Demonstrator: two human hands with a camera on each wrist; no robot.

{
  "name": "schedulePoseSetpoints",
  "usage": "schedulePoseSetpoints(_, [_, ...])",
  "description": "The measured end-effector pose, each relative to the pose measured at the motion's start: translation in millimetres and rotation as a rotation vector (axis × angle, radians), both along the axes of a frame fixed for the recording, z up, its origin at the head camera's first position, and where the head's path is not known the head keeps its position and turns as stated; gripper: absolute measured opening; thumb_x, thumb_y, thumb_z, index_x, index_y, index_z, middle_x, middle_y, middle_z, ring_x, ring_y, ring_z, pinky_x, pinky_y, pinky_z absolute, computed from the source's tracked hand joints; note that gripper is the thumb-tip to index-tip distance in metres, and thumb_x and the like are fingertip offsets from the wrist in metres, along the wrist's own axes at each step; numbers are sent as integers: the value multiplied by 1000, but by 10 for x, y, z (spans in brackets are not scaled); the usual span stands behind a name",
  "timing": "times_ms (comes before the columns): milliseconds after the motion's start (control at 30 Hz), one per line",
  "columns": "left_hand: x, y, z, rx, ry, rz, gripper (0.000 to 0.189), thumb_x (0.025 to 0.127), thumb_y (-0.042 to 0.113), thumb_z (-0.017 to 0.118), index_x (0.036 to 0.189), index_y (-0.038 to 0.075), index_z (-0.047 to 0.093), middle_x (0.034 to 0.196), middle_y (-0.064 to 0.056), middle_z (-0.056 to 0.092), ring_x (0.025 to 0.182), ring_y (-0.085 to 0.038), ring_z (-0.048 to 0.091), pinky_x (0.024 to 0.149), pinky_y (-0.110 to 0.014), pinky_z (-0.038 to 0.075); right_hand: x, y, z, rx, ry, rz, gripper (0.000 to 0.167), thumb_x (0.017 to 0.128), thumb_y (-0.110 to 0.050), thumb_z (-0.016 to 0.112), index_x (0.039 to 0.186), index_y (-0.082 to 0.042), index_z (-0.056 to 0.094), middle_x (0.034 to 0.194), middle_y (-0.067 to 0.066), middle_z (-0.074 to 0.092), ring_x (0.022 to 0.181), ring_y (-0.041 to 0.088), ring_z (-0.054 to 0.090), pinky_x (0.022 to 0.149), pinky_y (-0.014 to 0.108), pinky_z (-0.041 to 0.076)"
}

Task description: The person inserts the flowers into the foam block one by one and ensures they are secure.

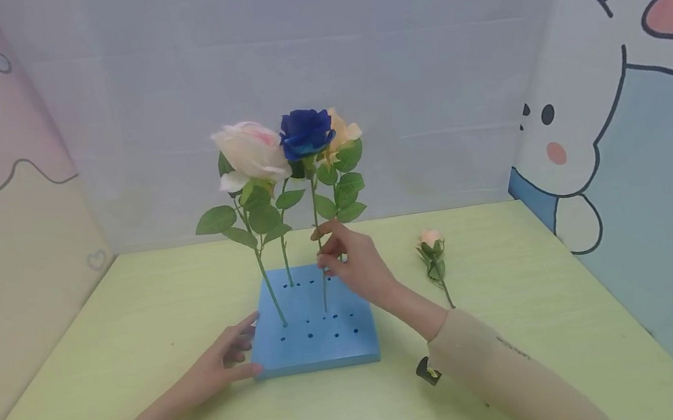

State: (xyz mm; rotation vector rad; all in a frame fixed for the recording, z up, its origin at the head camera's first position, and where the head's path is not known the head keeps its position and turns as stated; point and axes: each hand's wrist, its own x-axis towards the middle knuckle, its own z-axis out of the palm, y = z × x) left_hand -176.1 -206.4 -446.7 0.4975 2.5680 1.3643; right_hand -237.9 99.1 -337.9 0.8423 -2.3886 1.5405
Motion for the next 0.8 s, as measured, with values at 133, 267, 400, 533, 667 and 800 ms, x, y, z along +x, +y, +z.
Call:
schedulePoseSetpoints(133, [4,5,3,0,1,4,91,84,32,78,157,15,27,143,-15,46,114,-23,48,91,-19,46,5,-23,-20,3,-8,-8,28,92,-2,66,117,-11,59,87,15,68,84,30,73,68,26,60])
schedulePoseSetpoints(267, [7,0,-7,2,10,-1,90,85,32,78,157,16,27,143,-15,46,114,-23,48,91,-19,46,27,-42,-22,5,-5,-20,28,91,0,66,116,-10,58,87,16,68,83,29,74,68,26,60])
schedulePoseSetpoints(400, [8,-2,-8,2,12,-7,89,85,31,78,157,15,27,143,-15,46,114,-23,48,91,-19,46,39,-59,-29,16,-1,-36,28,91,1,66,116,-8,58,87,17,68,82,29,73,68,27,60])
schedulePoseSetpoints(533, [6,-3,-8,2,11,-7,90,85,31,78,157,15,27,143,-15,46,114,-23,48,91,-19,46,44,-63,-40,22,-4,-44,29,90,1,67,117,-7,57,87,18,68,82,31,73,68,29,60])
schedulePoseSetpoints(667, [10,2,1,-3,6,-2,90,84,32,78,157,15,27,142,-15,46,113,-23,48,91,-19,46,71,-64,-27,22,-2,-40,28,90,-1,68,115,-10,58,86,16,68,81,27,73,68,28,60])
schedulePoseSetpoints(800, [13,9,10,-8,4,1,91,84,32,78,157,15,27,142,-15,46,113,-23,48,91,-19,46,85,-65,-21,16,4,-29,27,90,-2,68,113,-12,59,85,14,68,79,24,73,68,25,60])
